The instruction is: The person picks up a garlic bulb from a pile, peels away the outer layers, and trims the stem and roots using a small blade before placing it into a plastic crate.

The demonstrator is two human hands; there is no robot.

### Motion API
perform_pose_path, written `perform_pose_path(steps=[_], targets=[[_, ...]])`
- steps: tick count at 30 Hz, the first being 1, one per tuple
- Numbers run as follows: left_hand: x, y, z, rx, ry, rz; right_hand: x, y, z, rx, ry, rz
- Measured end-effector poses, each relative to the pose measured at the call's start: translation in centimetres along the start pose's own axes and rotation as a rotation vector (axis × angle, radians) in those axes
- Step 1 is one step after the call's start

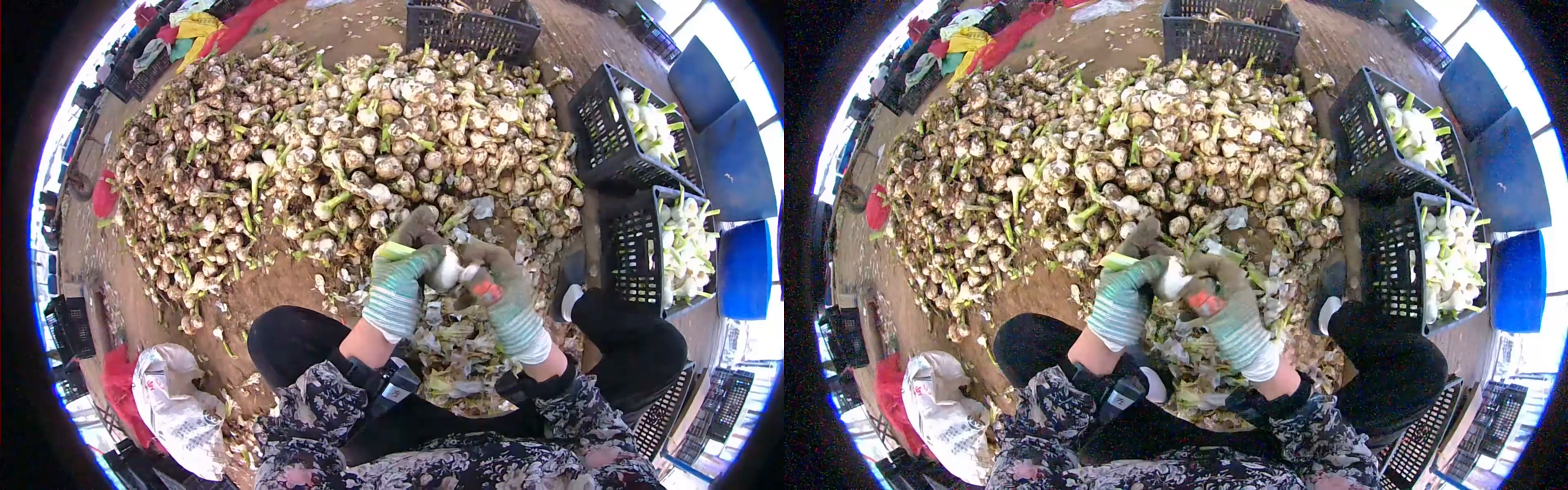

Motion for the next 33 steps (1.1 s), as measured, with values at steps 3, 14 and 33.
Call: perform_pose_path(steps=[3,14,33], targets=[[-0.2,0.3,0.5,-0.019,0.063,0.015,0.5,1.1,-1.2,-0.276,-0.034,0.055],[-0.6,1.4,1.3,-0.298,-0.014,0.032,-1.8,4.2,-3.9,-0.173,-0.033,0.304],[-0.6,1.2,2.7,-0.641,-0.208,-0.098,-0.5,0.4,-4.4,-1.228,-0.449,0.229]])
Point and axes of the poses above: each hand's wrist, its own x-axis towards the middle knuckle, its own z-axis out of the palm, y = z × x, the point moved 8 cm from there along x, towards the middle knuckle, and after that the axes turned 8 degrees about -z, right-handed, at the moved point
